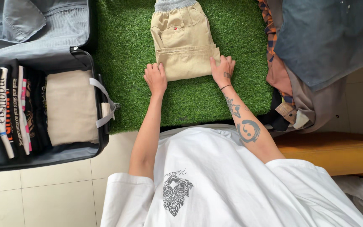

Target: The person folds a pair of black pants and two pairs of beige shorts on a green mat, then places each folded item into an open suitcase. The person handles the garments one at a time, smoothing and folding them neatly before packing.

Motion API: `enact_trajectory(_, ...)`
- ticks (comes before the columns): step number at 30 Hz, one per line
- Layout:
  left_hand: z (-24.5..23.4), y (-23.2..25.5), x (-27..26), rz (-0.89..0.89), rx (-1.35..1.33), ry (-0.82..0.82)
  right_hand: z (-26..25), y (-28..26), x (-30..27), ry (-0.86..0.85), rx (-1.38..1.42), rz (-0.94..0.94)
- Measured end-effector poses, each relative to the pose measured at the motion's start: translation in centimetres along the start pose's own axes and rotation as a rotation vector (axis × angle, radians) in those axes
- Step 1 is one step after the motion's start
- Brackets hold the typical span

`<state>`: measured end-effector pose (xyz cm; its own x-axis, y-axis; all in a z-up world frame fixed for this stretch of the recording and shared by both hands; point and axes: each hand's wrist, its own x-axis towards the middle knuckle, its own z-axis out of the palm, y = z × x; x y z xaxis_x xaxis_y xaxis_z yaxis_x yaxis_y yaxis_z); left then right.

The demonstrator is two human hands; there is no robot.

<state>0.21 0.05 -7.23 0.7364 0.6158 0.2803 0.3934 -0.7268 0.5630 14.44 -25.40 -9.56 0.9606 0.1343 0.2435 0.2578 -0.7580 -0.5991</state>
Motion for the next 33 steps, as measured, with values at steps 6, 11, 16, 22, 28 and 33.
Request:
enact_trajectory(6,-1.6,0.4,-1.0,-0.087,-0.06,-0.125,-0.7,0.4,-1.1,-0.045,-0.01,-0.002)
enact_trajectory(11,-3.8,0.6,-2.3,-0.13,-0.157,-0.177,-2.9,0.5,-3.1,-0.157,-0.045,-0.003)
enact_trajectory(16,-7.8,0.9,-6.0,-0.166,-0.194,-0.373,-6.8,0.9,-6.8,-0.324,0.014,0.054)
enact_trajectory(22,-12.8,0.3,-6.0,0.203,-0.003,-0.349,-11.8,0.7,-7.7,-0.301,0.365,-0.086)
enact_trajectory(28,-13.9,-0.7,-4.2,0.573,-0.044,-0.563,-15.2,-1.1,-7.9,-0.414,0.08,-0.67)
enact_trajectory(33,-14.1,0.1,-4.1,0.615,0.021,-0.4,-14.3,-3.4,-7.9,-0.479,-0.102,-0.712)
